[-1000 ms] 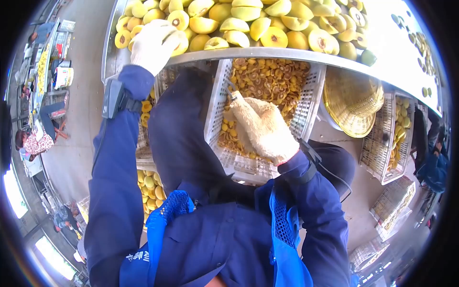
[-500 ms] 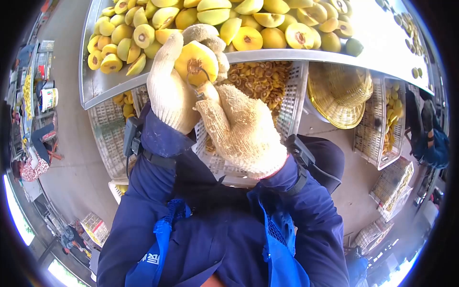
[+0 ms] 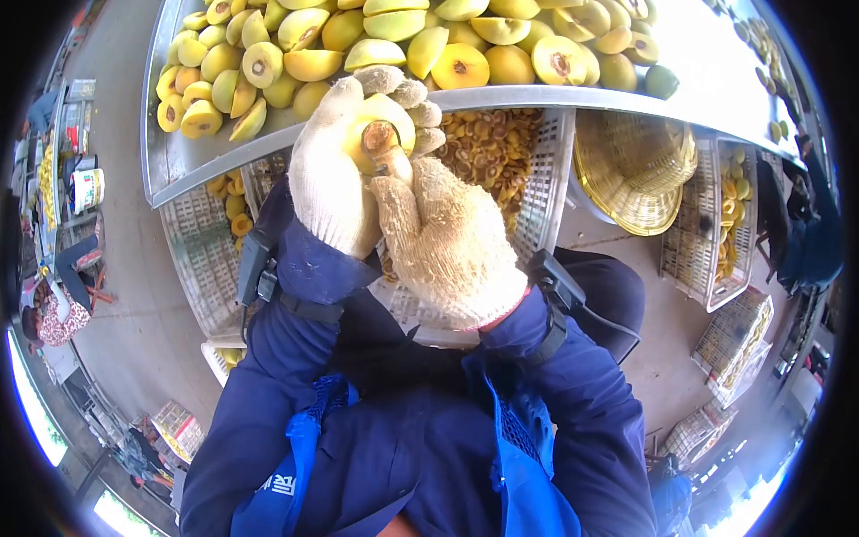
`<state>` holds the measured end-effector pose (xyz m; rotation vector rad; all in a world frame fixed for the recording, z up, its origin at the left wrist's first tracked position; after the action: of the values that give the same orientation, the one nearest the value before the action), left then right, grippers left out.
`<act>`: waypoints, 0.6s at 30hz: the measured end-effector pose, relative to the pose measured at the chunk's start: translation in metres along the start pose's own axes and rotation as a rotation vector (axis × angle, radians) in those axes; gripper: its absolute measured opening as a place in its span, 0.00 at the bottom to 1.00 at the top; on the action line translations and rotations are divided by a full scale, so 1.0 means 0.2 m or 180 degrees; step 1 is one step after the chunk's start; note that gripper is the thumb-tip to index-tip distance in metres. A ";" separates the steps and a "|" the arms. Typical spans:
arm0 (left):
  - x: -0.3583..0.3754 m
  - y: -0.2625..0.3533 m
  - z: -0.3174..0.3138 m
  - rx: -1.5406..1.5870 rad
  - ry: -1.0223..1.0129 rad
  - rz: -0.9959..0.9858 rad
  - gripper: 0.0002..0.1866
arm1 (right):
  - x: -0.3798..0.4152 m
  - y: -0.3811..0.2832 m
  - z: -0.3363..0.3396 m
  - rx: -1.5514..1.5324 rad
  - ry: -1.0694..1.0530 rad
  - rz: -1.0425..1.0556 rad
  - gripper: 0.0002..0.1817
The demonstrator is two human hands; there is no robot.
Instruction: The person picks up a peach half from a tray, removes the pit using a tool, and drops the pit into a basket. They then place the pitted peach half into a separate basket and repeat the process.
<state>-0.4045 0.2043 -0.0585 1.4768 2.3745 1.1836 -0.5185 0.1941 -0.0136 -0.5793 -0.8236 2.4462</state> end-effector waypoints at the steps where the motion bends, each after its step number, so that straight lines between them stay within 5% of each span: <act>1: 0.00 0.00 0.01 -0.0104 -0.0033 -0.0043 0.23 | 0.01 0.00 -0.01 0.0005 -0.0036 -0.0019 0.23; 5: 0.04 0.01 -0.03 -0.0185 0.0100 -0.0110 0.22 | 0.02 0.04 -0.04 -0.0748 -0.0151 -0.0884 0.23; 7: 0.06 0.02 -0.05 -0.0149 0.0178 -0.0113 0.22 | 0.02 0.04 -0.02 -0.0863 0.0254 -0.0897 0.23; 18: 0.05 0.00 0.00 -0.0406 0.0357 -0.0495 0.21 | -0.01 0.06 -0.02 -0.0894 0.0092 -0.0648 0.23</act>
<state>-0.4102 0.2123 -0.0550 1.1942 2.3825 1.3827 -0.5190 0.1868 -0.0249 -0.5968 -1.1648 2.1497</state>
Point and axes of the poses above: each hand's wrist, its own x-axis away from the middle knuckle, its own z-axis out of the back of the hand, y = z × x, the point moved 8 cm from there along -x, towards the middle knuckle, and after that the axes turned 2 degrees about -z, right-handed, at the moved point
